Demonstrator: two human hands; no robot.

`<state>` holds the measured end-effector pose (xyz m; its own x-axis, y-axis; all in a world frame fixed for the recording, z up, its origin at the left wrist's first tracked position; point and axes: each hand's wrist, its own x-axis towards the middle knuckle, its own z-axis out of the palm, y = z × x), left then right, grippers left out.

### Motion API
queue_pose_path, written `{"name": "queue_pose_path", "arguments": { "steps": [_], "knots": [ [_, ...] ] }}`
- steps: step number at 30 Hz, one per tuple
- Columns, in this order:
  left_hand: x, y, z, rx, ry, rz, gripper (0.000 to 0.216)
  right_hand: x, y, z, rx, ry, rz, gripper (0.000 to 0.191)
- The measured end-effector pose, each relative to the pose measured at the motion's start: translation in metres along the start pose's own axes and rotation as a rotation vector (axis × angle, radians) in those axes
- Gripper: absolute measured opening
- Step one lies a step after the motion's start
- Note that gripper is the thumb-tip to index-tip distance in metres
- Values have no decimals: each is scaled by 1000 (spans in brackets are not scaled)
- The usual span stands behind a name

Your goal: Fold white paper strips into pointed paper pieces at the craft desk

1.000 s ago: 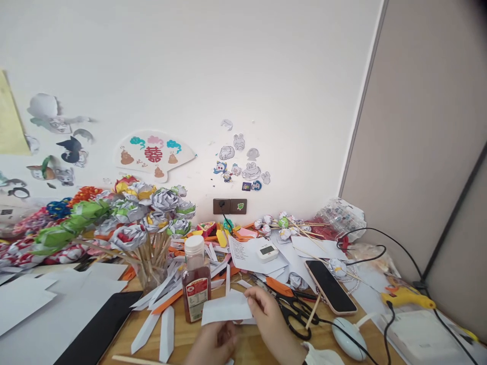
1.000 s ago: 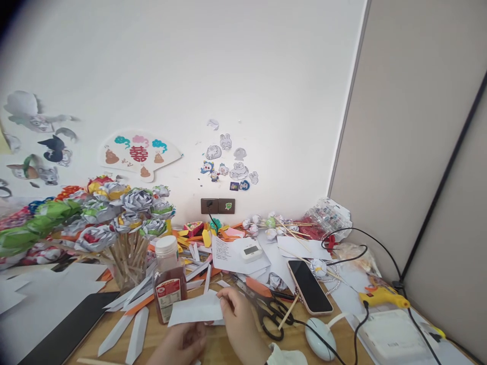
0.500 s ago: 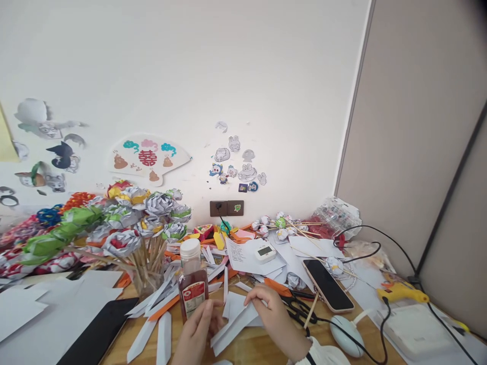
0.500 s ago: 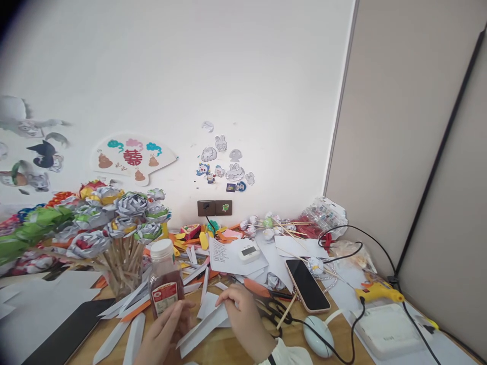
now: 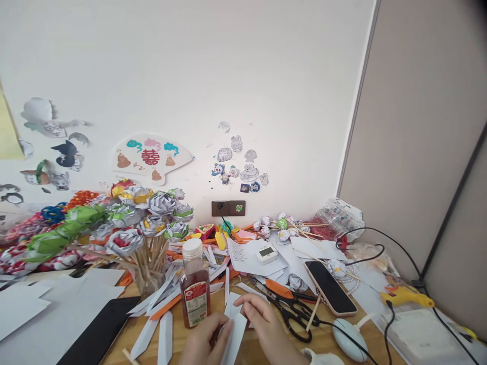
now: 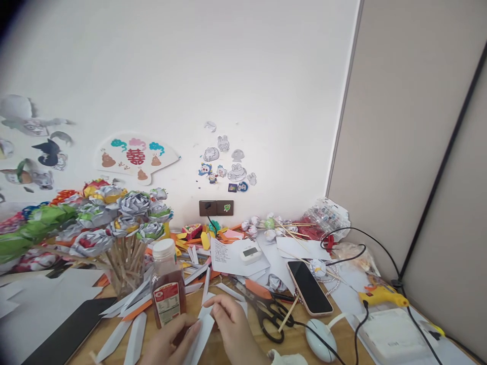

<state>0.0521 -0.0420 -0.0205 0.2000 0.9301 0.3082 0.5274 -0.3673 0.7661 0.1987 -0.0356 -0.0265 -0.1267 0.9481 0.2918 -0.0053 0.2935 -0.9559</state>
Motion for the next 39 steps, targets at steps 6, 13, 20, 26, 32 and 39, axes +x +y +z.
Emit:
{"name": "queue_pose_path", "arguments": {
  "steps": [6, 13, 20, 26, 32, 39],
  "knots": [
    [2, 5, -3, -83, 45, -40, 30, 4, 13, 4, 352, -85, 150, 35],
    [1, 3, -2, -127, 72, -56, 32, 2, 23, 13, 505, -134, 144, 40],
    [-1, 2, -2, -143, 84, -74, 34, 1, 20, 16, 399, -127, 186, 43],
    [1, -2, 0, -212, 30, -117, 34, 1, 9, 14, 348, -121, 219, 44],
    [3, -4, 2, -297, -26, -154, 35, 2, 13, 10, 351, -125, 194, 45],
    [5, -3, 3, -323, -25, -152, 36, -1, 9, 11, 359, -110, 210, 42]
  ]
}}
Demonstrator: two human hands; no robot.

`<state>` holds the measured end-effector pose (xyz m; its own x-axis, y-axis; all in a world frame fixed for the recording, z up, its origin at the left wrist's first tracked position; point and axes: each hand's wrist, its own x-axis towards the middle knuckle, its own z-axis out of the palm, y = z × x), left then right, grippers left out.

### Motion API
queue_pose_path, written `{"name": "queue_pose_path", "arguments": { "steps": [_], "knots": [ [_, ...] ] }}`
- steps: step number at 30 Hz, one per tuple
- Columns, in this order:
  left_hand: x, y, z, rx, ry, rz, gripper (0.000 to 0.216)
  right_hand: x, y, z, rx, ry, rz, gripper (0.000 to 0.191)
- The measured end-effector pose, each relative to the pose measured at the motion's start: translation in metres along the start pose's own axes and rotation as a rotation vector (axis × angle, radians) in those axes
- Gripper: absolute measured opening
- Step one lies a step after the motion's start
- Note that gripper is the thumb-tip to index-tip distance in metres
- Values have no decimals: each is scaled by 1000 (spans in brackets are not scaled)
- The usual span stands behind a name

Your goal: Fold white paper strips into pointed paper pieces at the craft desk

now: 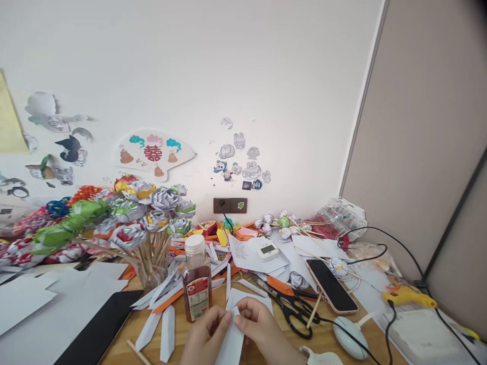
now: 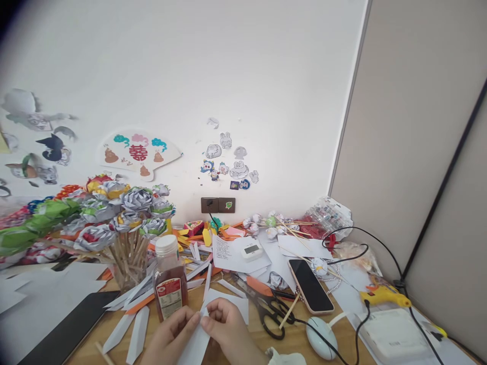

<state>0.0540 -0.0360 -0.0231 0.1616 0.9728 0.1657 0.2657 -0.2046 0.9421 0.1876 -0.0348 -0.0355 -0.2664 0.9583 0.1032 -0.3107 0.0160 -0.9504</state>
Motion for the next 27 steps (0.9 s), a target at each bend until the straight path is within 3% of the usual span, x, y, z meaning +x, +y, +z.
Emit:
{"name": "queue_pose_path", "arguments": {
  "steps": [9, 27],
  "knots": [
    [-3, 3, -2, 139, -9, 74, 31, -3, -21, -4, -131, -24, -44, 36],
    [2, -2, 3, 36, -106, -10, 35, -3, -10, -2, -21, 85, 9, 34]
  ]
}}
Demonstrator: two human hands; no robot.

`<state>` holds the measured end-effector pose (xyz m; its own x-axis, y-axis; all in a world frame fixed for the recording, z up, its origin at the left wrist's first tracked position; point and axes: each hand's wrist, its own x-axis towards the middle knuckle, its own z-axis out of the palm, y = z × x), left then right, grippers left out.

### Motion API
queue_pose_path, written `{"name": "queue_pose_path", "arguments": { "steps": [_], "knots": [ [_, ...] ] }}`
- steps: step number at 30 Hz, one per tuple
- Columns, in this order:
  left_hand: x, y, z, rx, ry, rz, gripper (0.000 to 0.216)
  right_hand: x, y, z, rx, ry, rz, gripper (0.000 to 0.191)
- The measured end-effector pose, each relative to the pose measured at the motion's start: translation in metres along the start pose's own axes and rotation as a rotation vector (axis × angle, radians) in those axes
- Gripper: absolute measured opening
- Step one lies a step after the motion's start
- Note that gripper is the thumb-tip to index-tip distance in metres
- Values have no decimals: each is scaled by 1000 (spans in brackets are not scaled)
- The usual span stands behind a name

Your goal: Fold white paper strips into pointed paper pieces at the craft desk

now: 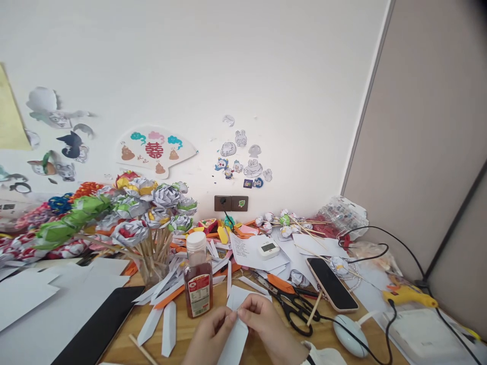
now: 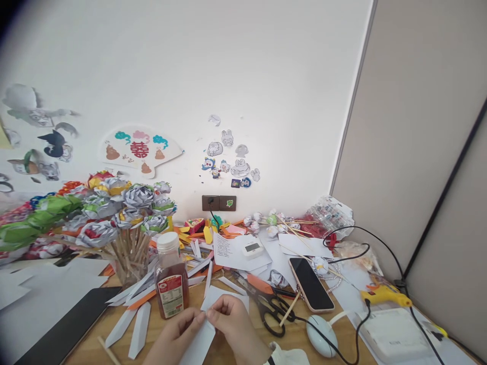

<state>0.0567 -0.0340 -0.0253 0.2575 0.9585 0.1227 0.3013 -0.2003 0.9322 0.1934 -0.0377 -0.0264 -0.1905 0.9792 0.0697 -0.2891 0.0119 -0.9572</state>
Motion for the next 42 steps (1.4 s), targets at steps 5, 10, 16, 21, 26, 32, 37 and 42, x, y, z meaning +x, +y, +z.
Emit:
{"name": "queue_pose_path", "arguments": {
  "steps": [5, 10, 16, 21, 26, 32, 37, 42],
  "knots": [
    [0, 5, 0, -63, -7, -30, 36, 0, 4, 1, 87, 22, 43, 34],
    [-1, 8, 0, -107, 16, -55, 35, 0, 5, 2, 83, 22, 7, 33],
    [0, 1, 1, -42, -52, 1, 31, 0, 9, 3, 77, 23, -8, 31],
    [1, -2, -1, 50, -55, 8, 30, -1, 6, 3, 8, 3, 13, 33],
    [-1, 3, -4, 78, -11, 6, 30, 1, -2, -6, -507, -71, -209, 31],
    [0, 6, -4, 2, 11, -42, 30, 2, 4, -11, -761, -136, -305, 33],
    [0, 6, -4, -100, 0, -102, 32, 2, 9, -10, -814, -125, -345, 29],
    [2, 4, -5, -128, 2, -97, 34, 0, 5, -11, -914, -148, -382, 24]
  ]
}}
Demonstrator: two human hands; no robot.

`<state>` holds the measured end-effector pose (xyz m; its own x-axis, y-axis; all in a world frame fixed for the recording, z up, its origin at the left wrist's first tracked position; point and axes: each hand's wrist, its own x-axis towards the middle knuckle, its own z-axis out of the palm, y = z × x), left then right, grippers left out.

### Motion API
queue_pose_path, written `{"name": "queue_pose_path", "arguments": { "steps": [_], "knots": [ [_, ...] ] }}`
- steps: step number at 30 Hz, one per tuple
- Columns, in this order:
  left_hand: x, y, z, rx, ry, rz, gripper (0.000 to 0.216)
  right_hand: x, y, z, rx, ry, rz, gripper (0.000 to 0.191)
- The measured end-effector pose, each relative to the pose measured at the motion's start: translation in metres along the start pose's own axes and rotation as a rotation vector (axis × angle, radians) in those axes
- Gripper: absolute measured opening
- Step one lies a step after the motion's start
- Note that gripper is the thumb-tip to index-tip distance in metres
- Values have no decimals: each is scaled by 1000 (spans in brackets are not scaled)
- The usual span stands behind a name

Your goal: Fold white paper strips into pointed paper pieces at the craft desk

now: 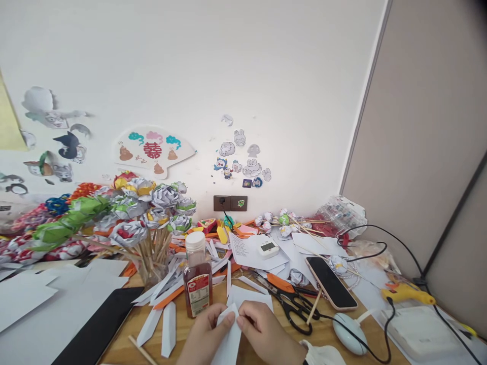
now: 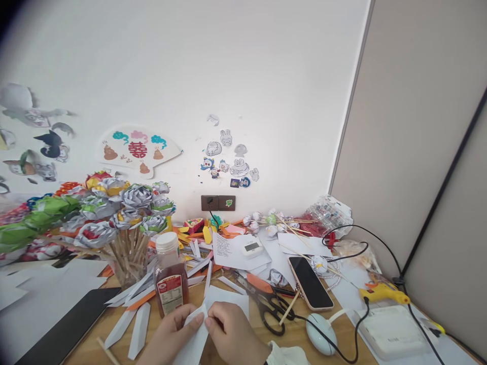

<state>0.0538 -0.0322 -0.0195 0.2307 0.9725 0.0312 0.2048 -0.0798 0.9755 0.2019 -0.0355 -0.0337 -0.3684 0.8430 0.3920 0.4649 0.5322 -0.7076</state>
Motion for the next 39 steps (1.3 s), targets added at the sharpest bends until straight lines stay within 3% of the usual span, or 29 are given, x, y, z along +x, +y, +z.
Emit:
{"name": "queue_pose_path", "arguments": {
  "steps": [4, 15, 21, 25, 36, 39],
  "knots": [
    [2, -2, -1, 31, -71, 31, 33, -1, -2, 0, -28, -39, 17, 25],
    [4, -3, -1, 119, -60, 114, 31, 1, -4, 0, 94, -14, 52, 27],
    [3, -3, -5, 136, 83, 207, 28, 1, -2, -1, 142, -51, 67, 26],
    [3, -2, -8, 142, 127, 193, 26, 2, 1, 3, 96, -89, 84, 29],
    [7, -1, -7, 158, -25, 88, 20, 0, -2, 5, -27, -88, 58, 30],
    [3, 3, -8, 204, -18, 99, 20, 0, -2, 6, -48, -94, 38, 29]
  ]
}}
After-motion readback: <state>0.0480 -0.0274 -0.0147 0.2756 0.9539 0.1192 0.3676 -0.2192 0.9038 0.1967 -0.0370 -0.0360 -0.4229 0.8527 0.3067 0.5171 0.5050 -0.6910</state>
